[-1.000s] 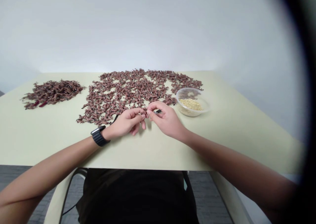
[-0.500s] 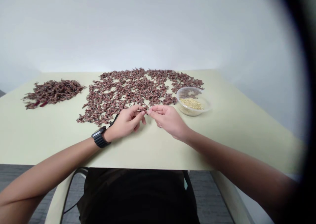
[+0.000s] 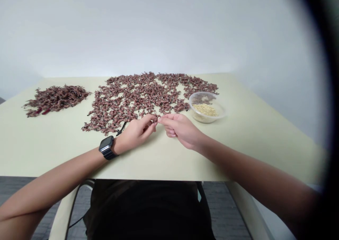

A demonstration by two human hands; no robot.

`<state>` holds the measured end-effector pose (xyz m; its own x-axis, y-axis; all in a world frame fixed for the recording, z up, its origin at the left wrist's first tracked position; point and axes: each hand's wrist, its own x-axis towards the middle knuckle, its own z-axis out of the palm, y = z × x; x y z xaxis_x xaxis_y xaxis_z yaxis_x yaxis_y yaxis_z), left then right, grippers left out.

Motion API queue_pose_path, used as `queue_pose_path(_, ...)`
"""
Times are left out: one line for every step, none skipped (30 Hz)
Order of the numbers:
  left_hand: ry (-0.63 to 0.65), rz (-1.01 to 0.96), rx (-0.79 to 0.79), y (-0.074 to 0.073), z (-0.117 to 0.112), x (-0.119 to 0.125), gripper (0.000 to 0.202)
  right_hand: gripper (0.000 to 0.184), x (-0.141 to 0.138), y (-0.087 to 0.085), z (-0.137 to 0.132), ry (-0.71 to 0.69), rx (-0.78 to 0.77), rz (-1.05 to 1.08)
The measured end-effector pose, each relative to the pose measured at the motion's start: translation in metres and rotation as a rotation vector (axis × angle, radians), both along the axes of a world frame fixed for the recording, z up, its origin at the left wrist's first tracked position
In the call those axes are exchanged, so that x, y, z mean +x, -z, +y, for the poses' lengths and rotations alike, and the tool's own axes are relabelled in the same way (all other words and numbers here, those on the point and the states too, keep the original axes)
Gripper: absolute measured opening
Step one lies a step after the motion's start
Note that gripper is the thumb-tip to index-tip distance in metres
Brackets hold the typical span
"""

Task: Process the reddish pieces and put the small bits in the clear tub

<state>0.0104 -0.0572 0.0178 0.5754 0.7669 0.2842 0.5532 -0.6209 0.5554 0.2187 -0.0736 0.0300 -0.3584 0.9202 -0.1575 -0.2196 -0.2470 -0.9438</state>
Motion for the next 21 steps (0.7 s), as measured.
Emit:
queue_pose_path(0.001,0.008,0.005,0.0008,0.0003,-0.0006,0.023,0.031,0.0004,0.0004,0.0001,-0.004,-0.010,0.009)
queue_pose_path(0.002,0.015,0.009,0.0013,0.0005,-0.0010,0.024,0.031,0.0007,0.0009,0.0002,-0.006,-0.019,0.017)
queue_pose_path(0.001,0.020,0.014,0.0017,0.0005,-0.0014,0.024,0.031,0.0009,0.0014,0.0002,-0.007,-0.029,0.024)
queue_pose_path(0.000,0.023,0.018,0.0018,0.0004,-0.0015,0.023,0.032,0.0010,0.0019,0.0003,-0.007,-0.039,0.031)
queue_pose_path(-0.001,0.026,0.021,0.0019,0.0003,-0.0016,0.023,0.032,0.0010,0.0023,0.0002,-0.007,-0.047,0.038)
queue_pose_path(-0.003,0.028,0.022,0.0019,0.0002,-0.0015,0.023,0.033,0.0009,0.0025,0.0002,-0.005,-0.053,0.042)
queue_pose_path(-0.003,0.029,0.023,0.0019,0.0001,-0.0013,0.022,0.033,0.0007,0.0026,0.0002,0.000,-0.056,0.044)
queue_pose_path(-0.003,0.028,0.021,0.0019,0.0000,-0.0011,0.022,0.032,0.0005,0.0025,0.0001,0.004,-0.058,0.045)
queue_pose_path(-0.002,0.026,0.021,0.0019,-0.0001,-0.0009,0.022,0.032,0.0003,0.0022,0.0000,0.009,-0.058,0.046)
queue_pose_path(-0.002,0.023,0.021,0.0020,-0.0001,-0.0007,0.022,0.031,0.0001,0.0019,0.0000,0.011,-0.057,0.047)
queue_pose_path(-0.002,0.021,0.022,0.0022,0.0000,-0.0006,0.023,0.031,-0.0001,0.0016,0.0000,0.014,-0.056,0.047)
queue_pose_path(-0.002,0.019,0.023,0.0024,0.0001,-0.0006,0.023,0.031,-0.0003,0.0013,0.0000,0.016,-0.056,0.048)
queue_pose_path(-0.003,0.018,0.023,0.0026,0.0002,-0.0007,0.022,0.031,-0.0004,0.0011,0.0001,0.018,-0.057,0.049)
queue_pose_path(-0.004,0.018,0.023,0.0027,0.0004,-0.0008,0.022,0.031,-0.0006,0.0011,0.0002,0.021,-0.059,0.050)
queue_pose_path(-0.005,0.018,0.021,0.0027,0.0005,-0.0009,0.022,0.031,-0.0007,0.0012,0.0003,0.024,-0.060,0.053)
queue_pose_path(-0.005,0.018,0.019,0.0026,0.0005,-0.0010,0.022,0.030,-0.0008,0.0015,0.0003,0.028,-0.062,0.058)
queue_pose_path(-0.007,0.017,0.018,0.0023,0.0004,-0.0010,0.021,0.029,-0.0010,0.0019,0.0004,0.032,-0.063,0.064)
queue_pose_path(-0.008,0.015,0.017,0.0018,0.0002,-0.0008,0.021,0.029,-0.0012,0.0025,0.0004,0.035,-0.063,0.070)
queue_pose_path(-0.009,0.013,0.014,0.0011,-0.0001,-0.0005,0.020,0.028,-0.0014,0.0031,0.0003,0.039,-0.062,0.075)
queue_pose_path(-0.008,0.009,0.011,0.0003,-0.0006,0.0001,0.019,0.028,-0.0016,0.0038,0.0001,0.043,-0.059,0.079)
queue_pose_path(-0.007,0.001,0.005,-0.0005,-0.0012,0.0007,0.018,0.028,-0.0018,0.0046,-0.0002,0.048,-0.056,0.078)
